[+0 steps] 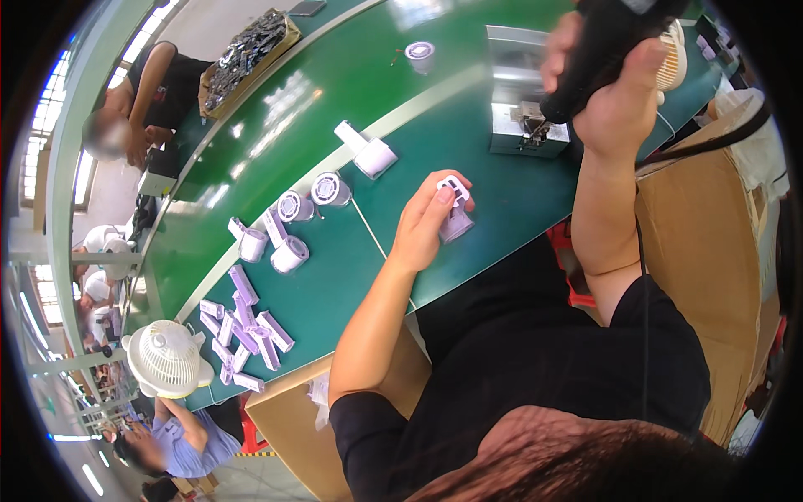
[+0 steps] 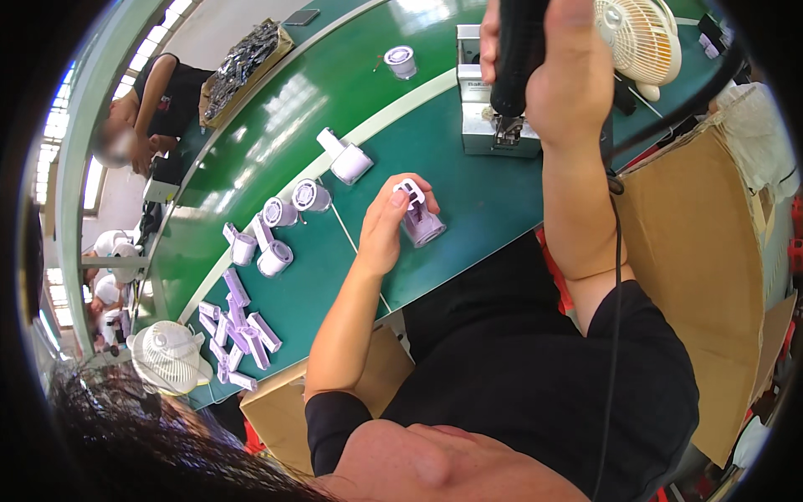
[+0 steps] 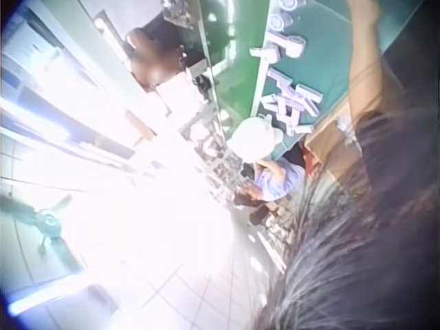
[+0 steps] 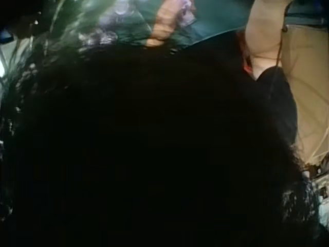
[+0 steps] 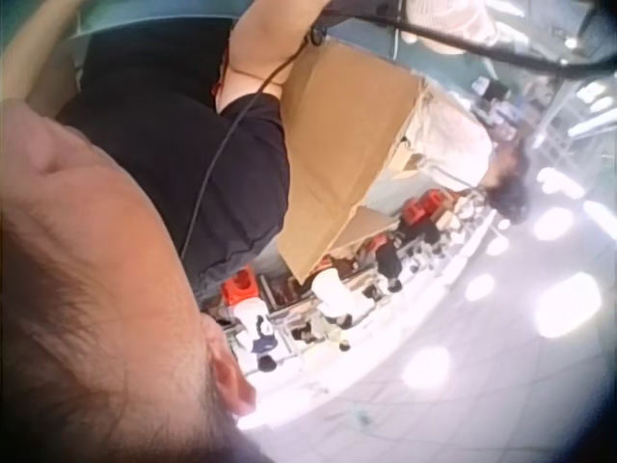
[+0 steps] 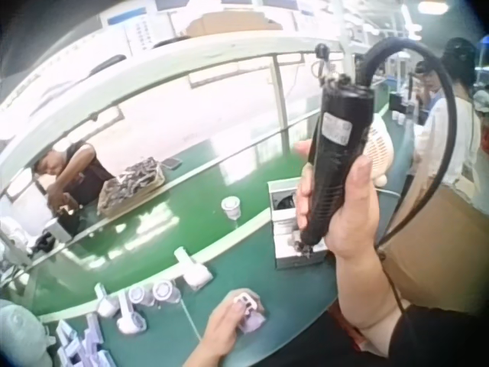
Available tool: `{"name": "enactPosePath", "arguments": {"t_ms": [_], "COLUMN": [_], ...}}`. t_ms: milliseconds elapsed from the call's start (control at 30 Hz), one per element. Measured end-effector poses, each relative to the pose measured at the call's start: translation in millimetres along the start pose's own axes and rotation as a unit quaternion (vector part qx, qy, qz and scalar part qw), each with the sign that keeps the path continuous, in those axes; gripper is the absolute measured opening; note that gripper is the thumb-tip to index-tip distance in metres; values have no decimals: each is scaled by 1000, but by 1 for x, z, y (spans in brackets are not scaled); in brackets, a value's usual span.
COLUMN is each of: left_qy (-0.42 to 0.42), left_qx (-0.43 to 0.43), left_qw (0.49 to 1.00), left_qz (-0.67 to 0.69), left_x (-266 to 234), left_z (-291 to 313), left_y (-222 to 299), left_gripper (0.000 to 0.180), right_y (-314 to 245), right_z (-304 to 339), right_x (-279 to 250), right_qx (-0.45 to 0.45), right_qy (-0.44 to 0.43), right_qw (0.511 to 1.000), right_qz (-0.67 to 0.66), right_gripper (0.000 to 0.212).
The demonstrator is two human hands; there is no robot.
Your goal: Assemble handheld fan components using an electric screwdriver at a factory workbench.
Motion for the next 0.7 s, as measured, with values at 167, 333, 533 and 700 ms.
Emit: {"name": "enactPosePath", "arguments": {"t_ms": [167, 333, 533, 700], "left_qy": [-7, -8, 2, -3], "left_qx": [-8, -5, -6, -16], "left_qw": [1000, 1000, 1000, 1000], "left_qz": [15, 23, 14, 14], "left_x": [4, 4, -1, -3], "left_z": [-3, -2, 2, 2], "left_y": [0, -2, -3, -6], "left_gripper": [35, 35, 36, 37], "right_y": [-23, 8, 52, 78], "right_z": [-15, -34, -27, -32], "right_x": [51, 84, 81, 76], "right_qx": [26, 78, 145, 95], "right_qy": [229, 142, 159, -144], "right_qw": [867, 908, 932, 957], "right_qz": [441, 385, 292, 233], "right_gripper": [88, 92, 96, 88]}}
Point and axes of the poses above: each hand's wrist, its own z-axis away from the middle knuckle, its own x-axis out of the palm, y = z × x, the point moved 8 cm from there along -z, towards the middle knuckle, and after that the axes turned 7 degrees about z, right-handed, at the moved point
